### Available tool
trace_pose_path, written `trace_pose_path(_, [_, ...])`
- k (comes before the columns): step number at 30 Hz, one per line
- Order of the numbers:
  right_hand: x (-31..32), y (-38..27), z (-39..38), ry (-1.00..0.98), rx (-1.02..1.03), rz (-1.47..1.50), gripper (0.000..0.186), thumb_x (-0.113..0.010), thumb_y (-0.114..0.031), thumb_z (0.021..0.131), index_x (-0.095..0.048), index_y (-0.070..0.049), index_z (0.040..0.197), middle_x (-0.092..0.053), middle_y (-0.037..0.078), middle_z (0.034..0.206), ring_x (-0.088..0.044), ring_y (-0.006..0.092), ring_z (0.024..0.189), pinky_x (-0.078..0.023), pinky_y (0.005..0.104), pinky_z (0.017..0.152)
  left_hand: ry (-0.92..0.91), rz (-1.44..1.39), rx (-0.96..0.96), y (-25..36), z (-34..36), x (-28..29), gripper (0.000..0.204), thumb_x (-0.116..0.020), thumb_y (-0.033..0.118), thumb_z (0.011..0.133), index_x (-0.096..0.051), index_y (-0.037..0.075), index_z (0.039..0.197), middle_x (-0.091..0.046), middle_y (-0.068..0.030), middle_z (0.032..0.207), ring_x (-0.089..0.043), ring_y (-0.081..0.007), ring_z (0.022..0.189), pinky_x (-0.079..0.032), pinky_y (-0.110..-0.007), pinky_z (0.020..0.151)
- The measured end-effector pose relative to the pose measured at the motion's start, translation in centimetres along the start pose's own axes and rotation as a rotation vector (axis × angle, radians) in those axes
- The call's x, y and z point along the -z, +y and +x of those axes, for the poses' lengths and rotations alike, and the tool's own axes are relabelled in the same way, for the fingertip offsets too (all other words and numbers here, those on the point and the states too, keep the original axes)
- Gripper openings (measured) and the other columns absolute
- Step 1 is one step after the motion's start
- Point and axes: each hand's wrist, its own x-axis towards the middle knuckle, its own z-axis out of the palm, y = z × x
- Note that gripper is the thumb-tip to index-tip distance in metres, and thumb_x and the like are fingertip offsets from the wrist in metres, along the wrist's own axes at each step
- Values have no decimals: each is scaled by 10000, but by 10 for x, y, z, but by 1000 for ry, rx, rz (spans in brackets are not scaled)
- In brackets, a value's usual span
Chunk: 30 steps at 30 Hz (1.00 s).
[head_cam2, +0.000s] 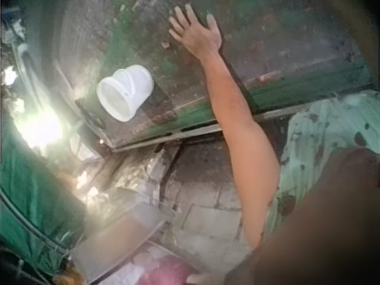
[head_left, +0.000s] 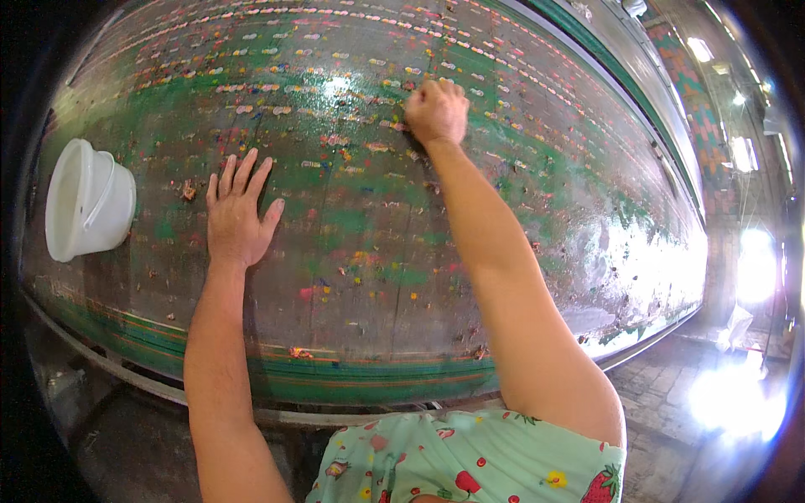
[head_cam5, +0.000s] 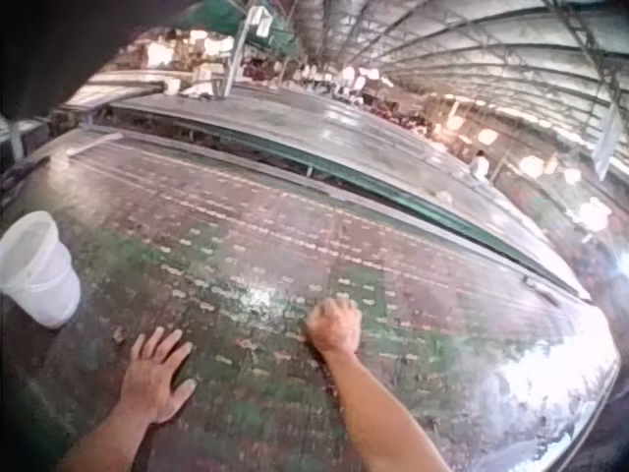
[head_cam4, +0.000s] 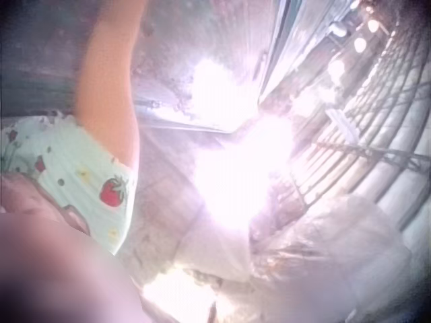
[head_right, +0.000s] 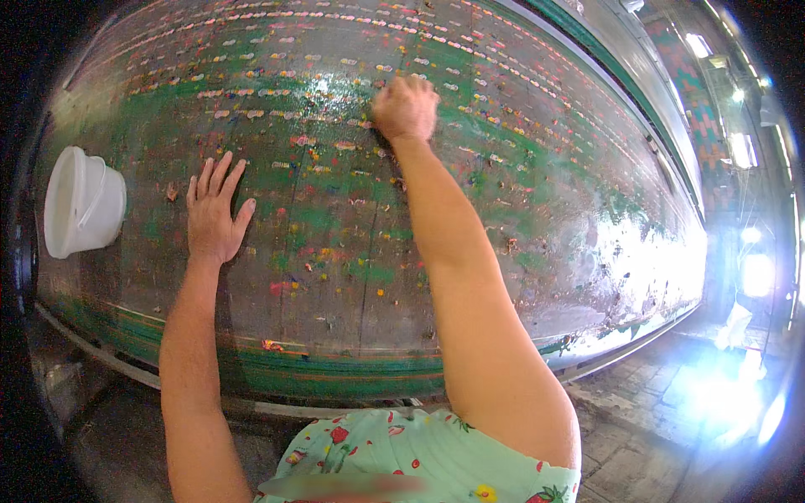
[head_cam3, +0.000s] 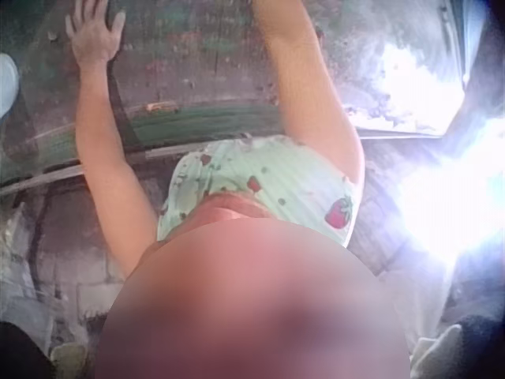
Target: The person scrubs a large green metal surface with a cloth and water from a white bucket. They repeatedly wipe the surface, moving the bucket as needed, and continue scrubbing different sections of the large panel.
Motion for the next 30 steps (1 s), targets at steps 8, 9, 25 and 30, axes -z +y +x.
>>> trace_pose_path(8, [97,65,-77,-191,333,235,108,-788,-148,876,-743,-109,967,-741,136,1067,-698,393,1102,-575,541,979,-23,17,-5,2,-2,1,751,-696,453,1103,-454,274,1791,-356,-17,1896,-287,-368,1759,-213,-628,1433])
trace_pose_path(9, [93,79,-64,-85,189,122,109,-784,-151,858,-748,-106,950,-747,146,1048,-705,397,1078,-580,543,973,-14,12,-5,0,0,2,749,-696,440,1103,-454,268,1791,-356,-22,1897,-286,-378,1758,-218,-629,1431])
trace_pose_path(25, [151,141,-114,-229,141,130,81,-797,-137,848,-747,-111,906,-753,139,1049,-709,397,1049,-557,551,938,25,11,-26,0,1,-1,735,-700,436,1100,-468,287,1781,-349,10,1904,-289,-348,1762,-215,-626,1438])
trace_pose_path(30, [88,165,-43,56,-167,-151,75,-754,-177,898,-764,-103,899,-748,142,1028,-697,405,1067,-557,559,945,13,32,-26,-1,1,-2,733,-692,420,1102,-459,296,1787,-349,13,1905,-283,-338,1766,-214,-615,1442])
